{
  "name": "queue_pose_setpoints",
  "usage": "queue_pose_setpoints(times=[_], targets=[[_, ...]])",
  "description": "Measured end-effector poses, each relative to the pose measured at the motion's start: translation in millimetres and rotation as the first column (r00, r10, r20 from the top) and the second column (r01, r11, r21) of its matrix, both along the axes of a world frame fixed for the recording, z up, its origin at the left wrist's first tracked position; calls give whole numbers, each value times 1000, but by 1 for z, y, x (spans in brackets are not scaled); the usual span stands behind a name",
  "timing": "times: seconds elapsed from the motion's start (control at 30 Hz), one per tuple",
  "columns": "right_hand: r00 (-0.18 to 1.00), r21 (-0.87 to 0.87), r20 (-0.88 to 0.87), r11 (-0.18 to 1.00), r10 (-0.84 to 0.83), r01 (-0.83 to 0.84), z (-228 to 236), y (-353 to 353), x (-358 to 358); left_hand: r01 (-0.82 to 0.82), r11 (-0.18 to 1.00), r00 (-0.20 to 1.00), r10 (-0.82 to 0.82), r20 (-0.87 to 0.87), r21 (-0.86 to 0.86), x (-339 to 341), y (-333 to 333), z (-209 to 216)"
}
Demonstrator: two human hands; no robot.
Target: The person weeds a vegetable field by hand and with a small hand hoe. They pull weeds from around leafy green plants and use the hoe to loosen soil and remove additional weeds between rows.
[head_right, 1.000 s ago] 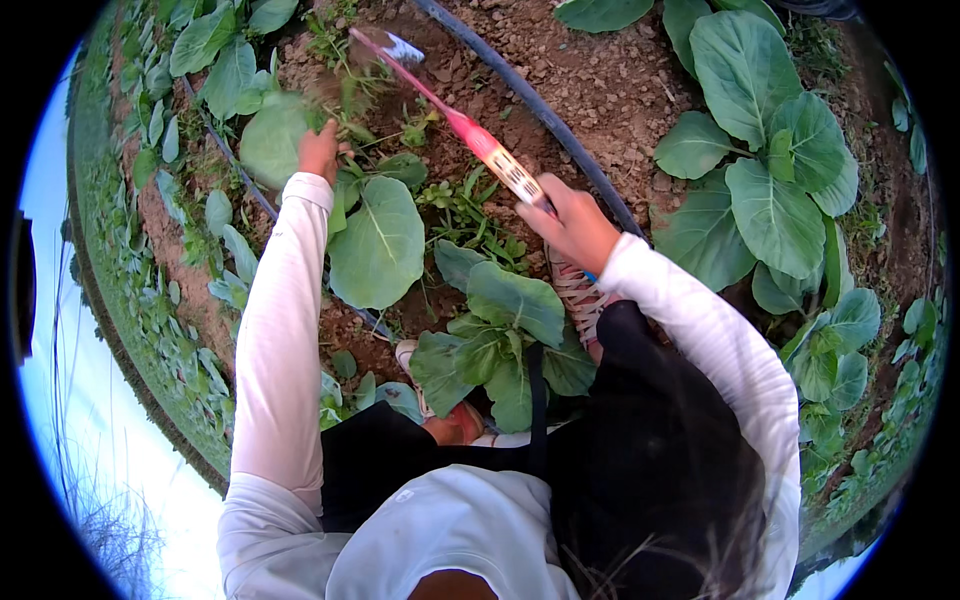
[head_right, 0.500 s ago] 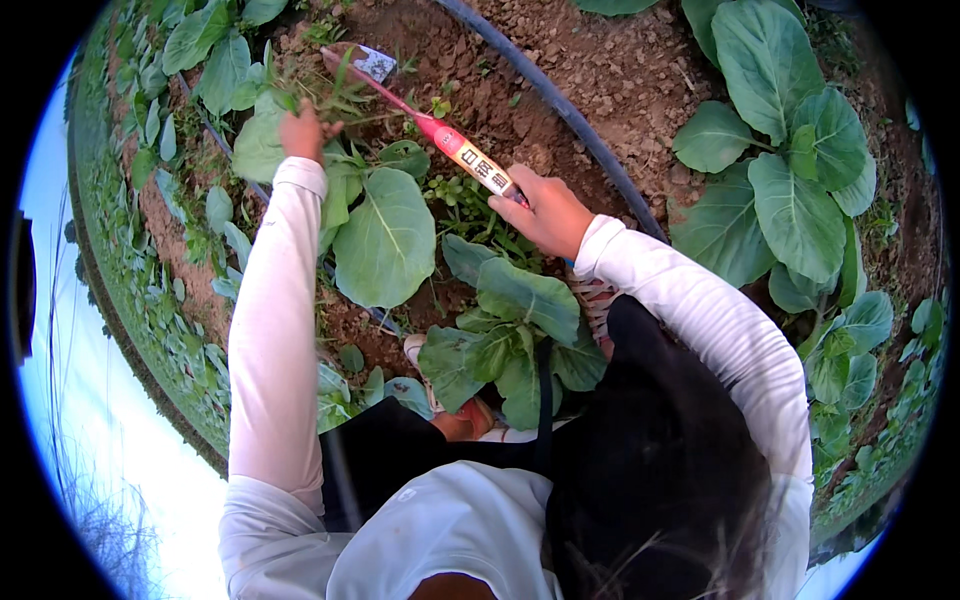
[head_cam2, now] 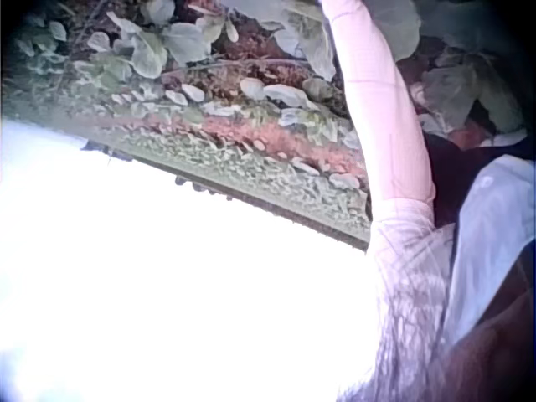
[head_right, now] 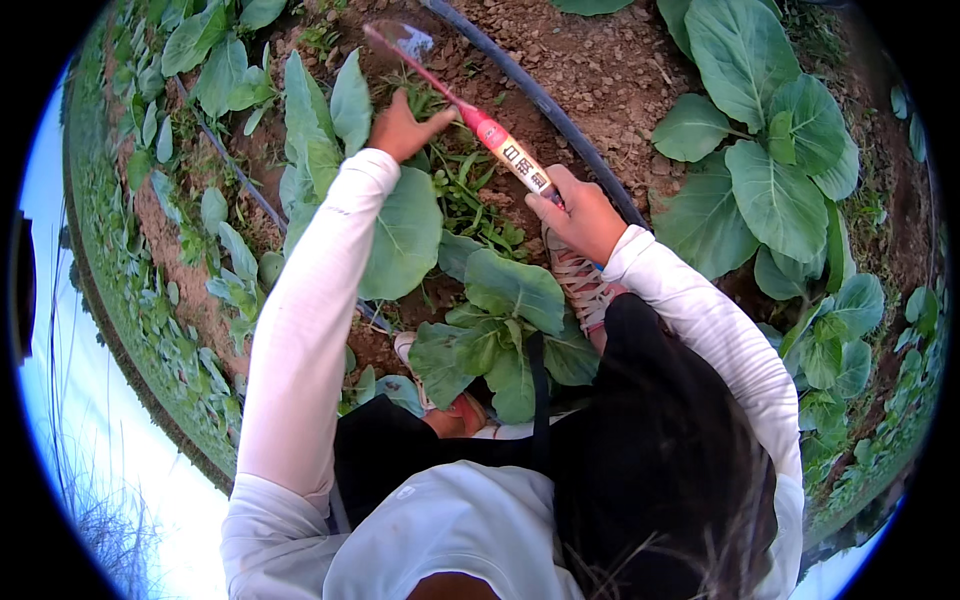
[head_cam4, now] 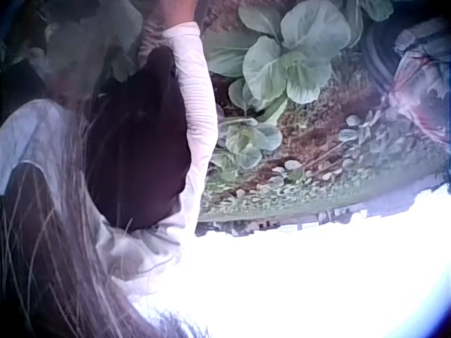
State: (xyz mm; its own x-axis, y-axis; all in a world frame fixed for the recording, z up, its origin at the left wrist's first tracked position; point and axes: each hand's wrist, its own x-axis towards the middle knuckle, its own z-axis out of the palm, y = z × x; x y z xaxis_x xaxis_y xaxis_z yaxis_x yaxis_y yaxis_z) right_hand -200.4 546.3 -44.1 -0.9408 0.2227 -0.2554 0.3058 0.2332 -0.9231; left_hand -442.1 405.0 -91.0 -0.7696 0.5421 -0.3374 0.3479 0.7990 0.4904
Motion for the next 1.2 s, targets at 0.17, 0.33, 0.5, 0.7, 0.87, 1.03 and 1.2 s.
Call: queue_pose_setpoints(times=[0.17, 0.33, 0.5, 0.7, 0.87, 1.03, 1.2], targets=[[987, 10, 119, 994, 110, -112, 15, 3, 32, 14, 944, 984, -71, -161, -329, -17, -23, -46], [990, -6, 129, 998, 55, -55, 13, 16, 85, 395, 913, 906, -369, 209, -102, 0, -24, -10], [987, -25, 116, 994, 109, -107, 4, 9, 73, 160, 963, 981, -130, 145, -217, 15, -20, 5], [934, -203, 307, 971, 182, -122, 23, 18, 102, 235, 803, 971, -217, 98, -548, 85, -11, 24], [929, -265, 345, 963, 135, -41, 14, 38, 185, 380, 807, 925, -323, 200, -453, 100, -24, 26], [965, -226, 194, 965, 176, -130, 14, 38, 180, 571, 755, 815, -474, 332, -322, 105, -43, 26], [915, -219, 344, 966, 209, -138, 18, 34, 140, 445, 813, 887, -457, 61, -377, 95, -39, 36]])
